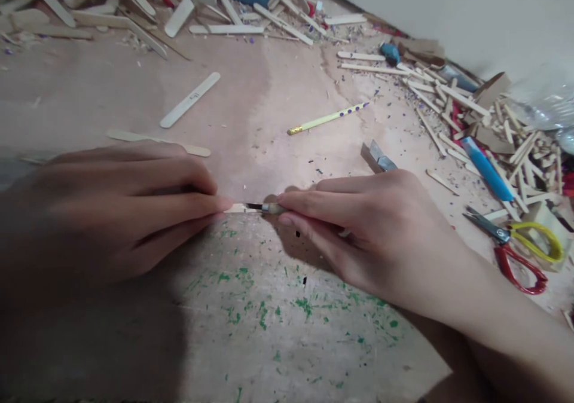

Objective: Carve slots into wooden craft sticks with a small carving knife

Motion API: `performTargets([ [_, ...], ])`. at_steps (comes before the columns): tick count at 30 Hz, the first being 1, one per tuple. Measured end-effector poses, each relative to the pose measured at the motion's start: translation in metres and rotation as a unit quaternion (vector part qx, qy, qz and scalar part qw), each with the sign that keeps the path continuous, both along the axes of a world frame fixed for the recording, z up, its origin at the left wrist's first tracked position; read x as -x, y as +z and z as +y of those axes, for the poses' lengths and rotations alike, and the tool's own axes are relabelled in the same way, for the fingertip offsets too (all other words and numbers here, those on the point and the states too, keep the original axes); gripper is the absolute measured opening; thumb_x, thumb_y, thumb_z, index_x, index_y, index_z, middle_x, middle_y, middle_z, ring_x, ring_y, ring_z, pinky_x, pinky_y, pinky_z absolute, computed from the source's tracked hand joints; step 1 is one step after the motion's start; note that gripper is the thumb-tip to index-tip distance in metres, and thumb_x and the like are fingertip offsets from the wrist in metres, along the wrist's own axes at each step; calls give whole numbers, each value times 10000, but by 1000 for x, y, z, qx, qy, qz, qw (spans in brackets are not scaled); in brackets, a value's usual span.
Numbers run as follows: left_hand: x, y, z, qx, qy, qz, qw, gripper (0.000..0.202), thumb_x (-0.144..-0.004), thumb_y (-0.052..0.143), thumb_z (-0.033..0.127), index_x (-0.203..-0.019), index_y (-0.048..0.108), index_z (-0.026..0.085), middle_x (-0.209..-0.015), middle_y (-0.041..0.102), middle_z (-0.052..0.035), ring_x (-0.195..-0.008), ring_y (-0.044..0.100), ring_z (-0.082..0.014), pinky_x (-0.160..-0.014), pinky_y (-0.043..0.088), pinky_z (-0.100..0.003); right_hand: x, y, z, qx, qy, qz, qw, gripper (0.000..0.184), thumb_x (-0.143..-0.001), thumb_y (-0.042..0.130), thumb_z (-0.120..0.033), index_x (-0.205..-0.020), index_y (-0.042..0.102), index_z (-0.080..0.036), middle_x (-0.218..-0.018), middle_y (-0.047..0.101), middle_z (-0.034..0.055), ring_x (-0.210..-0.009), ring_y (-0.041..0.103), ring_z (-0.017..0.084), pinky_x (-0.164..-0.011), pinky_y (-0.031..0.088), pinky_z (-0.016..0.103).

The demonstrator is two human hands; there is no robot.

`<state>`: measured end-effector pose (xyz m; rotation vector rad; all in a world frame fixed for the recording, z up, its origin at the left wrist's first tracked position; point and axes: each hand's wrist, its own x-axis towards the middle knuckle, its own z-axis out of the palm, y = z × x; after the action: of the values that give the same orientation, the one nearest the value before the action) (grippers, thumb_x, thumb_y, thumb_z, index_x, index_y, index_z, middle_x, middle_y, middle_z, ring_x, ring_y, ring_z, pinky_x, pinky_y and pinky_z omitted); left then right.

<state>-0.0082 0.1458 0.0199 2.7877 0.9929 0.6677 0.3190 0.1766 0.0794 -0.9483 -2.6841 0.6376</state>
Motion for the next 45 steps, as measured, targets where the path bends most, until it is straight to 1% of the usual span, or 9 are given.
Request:
performTargets([
  [6,2,1,-3,-9,3,0,1000,440,-1290,570,87,-953,818,223,-1090,872,-73,-933,817,-276,-862,618,-449,1,0,2,-1,7,-3,1000,252,-1302,752,-236,-1377,991,-209,-1088,1004,51,-760,920,181,-722,699,293],
  [10,1,3,-3,-15,2,-3,1000,462,-1293,554,92,-923,789,238,-1038,851,-64,-902,797,-267,-869,614,-443,-6,-1,1,8,-22,20,1000,200,-1293,793,-283,-1322,990,-262,-987,969,11,-689,867,169,-654,628,333],
  [15,0,3,-2,-26,23,13,999,494,-1318,518,118,-913,768,249,-999,817,-54,-879,766,-268,-851,621,-448,-12,-8,2,23,-32,62,997,167,-1211,940,-261,-1357,982,-329,-1007,980,-45,-731,879,150,-691,624,314],
  [23,3,-3,-1,-40,32,7,999,490,-1336,505,132,-944,780,235,-990,794,-50,-878,762,-254,-841,624,-425,-9,-11,3,11,-27,31,999,167,-1265,863,-284,-1371,990,-296,-1085,1004,-15,-748,888,145,-750,687,277],
  [28,4,0,-1,-34,36,12,999,456,-1362,506,201,-1045,833,235,-1120,859,-62,-993,826,-270,-907,642,-415,-9,-15,6,-9,-34,57,998,144,-1248,910,-338,-1359,1001,-346,-933,947,-44,-627,797,126,-710,672,271],
  [34,2,-6,5,-14,25,-6,1000,496,-1327,503,162,-1016,882,236,-1137,875,-51,-1006,825,-255,-887,610,-375,-7,-9,9,25,-11,33,999,191,-1255,864,-288,-1350,1025,-326,-1114,1012,17,-856,956,216,-745,737,316],
  [38,1,-6,4,10,-8,-1,1000,506,-1337,495,140,-1013,878,212,-1123,856,-63,-990,806,-249,-882,587,-402,-8,-4,10,57,-8,20,998,226,-1243,876,-312,-1401,1021,-380,-1159,1017,-2,-957,988,249,-773,778,328],
  [42,1,-5,1,-8,-5,-53,999,471,-1344,508,92,-1064,868,208,-1120,821,-34,-982,768,-206,-862,544,-387,-9,-4,11,60,-3,3,998,232,-1253,857,-316,-1425,1005,-361,-1170,1018,0,-983,994,266,-757,772,348],
  [45,1,-3,1,19,-5,-32,999,467,-1340,515,96,-1039,853,211,-1117,816,-33,-981,772,-206,-870,561,-382,-7,-3,10,50,10,22,998,194,-1244,875,-315,-1387,996,-367,-1136,1009,0,-914,980,250,-710,742,343],
])
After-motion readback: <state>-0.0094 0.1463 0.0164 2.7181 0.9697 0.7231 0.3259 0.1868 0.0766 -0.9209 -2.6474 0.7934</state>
